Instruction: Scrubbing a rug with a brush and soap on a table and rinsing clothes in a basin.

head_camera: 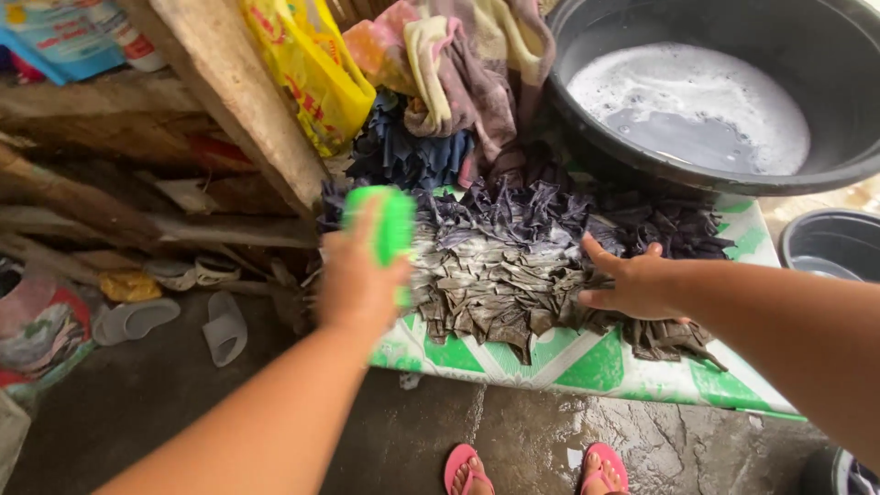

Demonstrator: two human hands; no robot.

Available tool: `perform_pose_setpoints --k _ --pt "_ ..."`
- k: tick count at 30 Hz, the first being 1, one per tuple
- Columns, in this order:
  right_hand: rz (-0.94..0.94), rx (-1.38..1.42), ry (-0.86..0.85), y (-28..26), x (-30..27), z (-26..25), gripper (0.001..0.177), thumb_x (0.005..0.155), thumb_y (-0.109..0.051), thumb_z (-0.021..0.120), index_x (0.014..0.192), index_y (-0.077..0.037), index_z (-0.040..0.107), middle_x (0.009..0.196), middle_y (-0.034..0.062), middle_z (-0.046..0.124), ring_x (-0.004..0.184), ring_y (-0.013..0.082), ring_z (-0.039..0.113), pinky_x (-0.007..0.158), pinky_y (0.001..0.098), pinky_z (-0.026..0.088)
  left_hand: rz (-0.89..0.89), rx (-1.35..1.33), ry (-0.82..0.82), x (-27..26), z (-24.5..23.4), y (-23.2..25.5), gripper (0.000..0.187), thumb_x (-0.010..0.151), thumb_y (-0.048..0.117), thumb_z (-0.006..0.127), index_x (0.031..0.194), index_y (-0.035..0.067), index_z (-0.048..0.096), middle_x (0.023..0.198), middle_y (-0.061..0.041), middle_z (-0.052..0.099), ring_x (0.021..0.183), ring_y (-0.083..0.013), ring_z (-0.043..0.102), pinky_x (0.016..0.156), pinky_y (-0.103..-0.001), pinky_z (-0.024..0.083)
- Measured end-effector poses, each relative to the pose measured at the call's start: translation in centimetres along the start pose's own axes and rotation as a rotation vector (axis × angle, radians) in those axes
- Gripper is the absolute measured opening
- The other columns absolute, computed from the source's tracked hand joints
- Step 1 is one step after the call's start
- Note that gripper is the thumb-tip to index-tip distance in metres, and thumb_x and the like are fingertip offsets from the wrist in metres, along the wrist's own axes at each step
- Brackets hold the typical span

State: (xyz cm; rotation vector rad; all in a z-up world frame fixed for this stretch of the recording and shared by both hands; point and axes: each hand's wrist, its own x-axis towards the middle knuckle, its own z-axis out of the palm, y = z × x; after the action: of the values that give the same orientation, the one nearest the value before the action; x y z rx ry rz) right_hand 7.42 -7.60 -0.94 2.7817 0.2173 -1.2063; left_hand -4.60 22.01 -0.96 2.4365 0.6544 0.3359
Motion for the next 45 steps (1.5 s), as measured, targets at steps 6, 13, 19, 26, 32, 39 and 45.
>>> perform_pose_setpoints --k 6,13,19,26,32,39,45 --pt "0.040 0.082 -0.066 0.1 -0.5 -0.6 0.095 0.094 -0.064 0.053 0.156 -0.058 -0.019 0.165 0.0373 -0.004 0.102 0.0479 0.079 0.079 0.0424 0.066 0.393 0.147 -0.413 -1.3 5.5 8.9 0.085 0.086 0.035 0.076 0.151 0.057 0.027 0.118 -0.015 0.050 0.098 -0.0399 0.067 0.082 -0.053 0.057" --pt "0.009 0.232 -0.111 0.3 0.2 -0.3 0.091 0.094 -0.059 0.054 0.154 -0.064 -0.015 0.165 0.0317 -0.015 0.147 0.0505 0.035 0.096 0.0480 0.066 0.035 0.243 -0.200 4.1 -0.9 -1.1 0.086 0.085 0.036 0.077 0.152 0.056 0.027 0.114 -0.015 0.054 0.097 -0.0398 0.068 0.084 -0.055 0.055" --pt "0.031 0.165 -0.063 0.8 1.0 0.3 0.086 0.096 -0.064 0.050 0.156 -0.064 -0.011 0.167 0.0314 -0.014 0.149 0.0570 0.022 0.106 0.0560 0.054 0.079 0.069 -0.136 1.3 1.4 4.7 0.086 0.082 0.027 0.076 0.150 0.055 0.031 0.115 -0.014 0.053 0.092 -0.0333 0.069 0.079 -0.050 0.059" --pt "0.006 0.161 -0.031 1.2 0.3 0.1 0.088 0.094 -0.065 0.055 0.158 -0.060 -0.006 0.165 0.0357 -0.009 0.150 0.0547 0.027 0.116 0.0505 0.047 0.421 0.113 -0.350 1.6 5.8 6.3 0.087 0.076 0.016 0.081 0.145 0.052 0.043 0.115 -0.015 0.053 0.104 -0.0359 0.063 0.086 -0.049 0.055" --pt "-0.058 0.120 -0.011 1.7 1.5 0.9 0.085 0.095 -0.064 0.051 0.158 -0.062 -0.006 0.165 0.0350 -0.010 0.151 0.0543 0.021 0.124 0.0506 0.033 -0.151 0.239 -0.054 6.6 -1.3 -3.1 0.093 0.080 0.025 0.085 0.152 0.053 0.032 0.122 -0.021 0.051 0.099 -0.0429 0.063 0.087 -0.054 0.053" --pt "-0.030 0.051 0.003 1.1 2.0 0.9 0.092 0.094 -0.067 0.055 0.158 -0.060 -0.011 0.163 0.0403 -0.010 0.150 0.0571 0.020 0.124 0.0487 0.033 0.177 0.204 -0.383 -0.4 3.4 10.3 0.091 0.082 0.024 0.082 0.150 0.055 0.030 0.120 -0.015 0.051 0.106 -0.0373 0.063 0.087 -0.053 0.054" --pt "-0.018 0.077 -0.054 0.5 0.1 -0.3 0.090 0.093 -0.069 0.050 0.156 -0.062 -0.013 0.166 0.0336 -0.012 0.150 0.0557 0.026 0.121 0.0508 0.040 -0.022 0.160 -0.297 4.3 2.3 2.4 0.090 0.084 0.021 0.078 0.151 0.058 0.030 0.121 -0.015 0.053 0.103 -0.0354 0.069 0.089 -0.051 0.056"
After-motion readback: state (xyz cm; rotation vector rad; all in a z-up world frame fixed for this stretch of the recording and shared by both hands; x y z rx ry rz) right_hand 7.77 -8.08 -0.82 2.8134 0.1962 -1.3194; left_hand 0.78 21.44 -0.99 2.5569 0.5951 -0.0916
